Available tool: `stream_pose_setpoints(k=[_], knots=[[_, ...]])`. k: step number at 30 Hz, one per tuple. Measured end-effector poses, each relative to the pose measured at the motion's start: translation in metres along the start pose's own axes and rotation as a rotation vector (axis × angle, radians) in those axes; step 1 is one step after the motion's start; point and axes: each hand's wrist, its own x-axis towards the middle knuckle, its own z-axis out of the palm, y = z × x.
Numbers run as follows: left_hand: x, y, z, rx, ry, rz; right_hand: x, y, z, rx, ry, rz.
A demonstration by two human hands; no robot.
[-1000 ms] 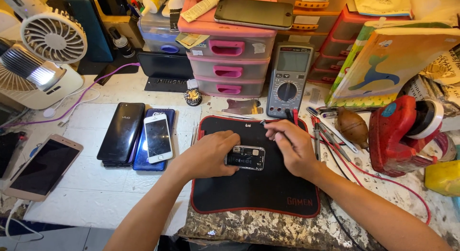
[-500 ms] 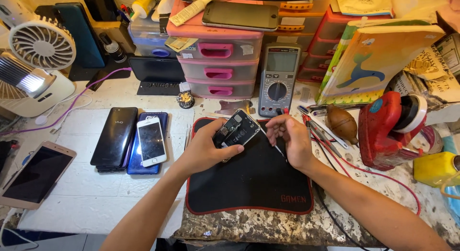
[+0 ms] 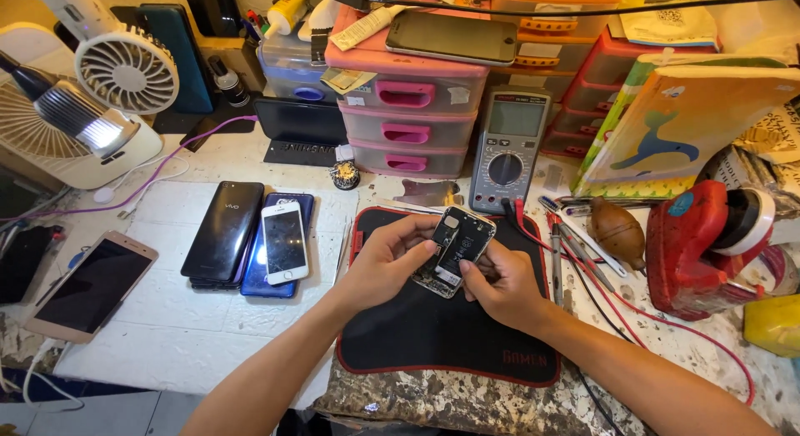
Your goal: Checking the alignment and installing a motherboard into a smartphone frame
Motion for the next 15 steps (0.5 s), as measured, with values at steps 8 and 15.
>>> stream_pose_setpoints(k=[8,15], knots=[[-0.0011,-0.0072,-0.0024,-0.006,0.016,-0.016,0.0020,-0.0084,0.0034,-0.020,-0.015,-0.055],[-0.0011,-0.0115,-0.0038,0.023,0.030,-0.021,0.0023,-0.0102,0.0063,0.006,-0.013,-0.076]])
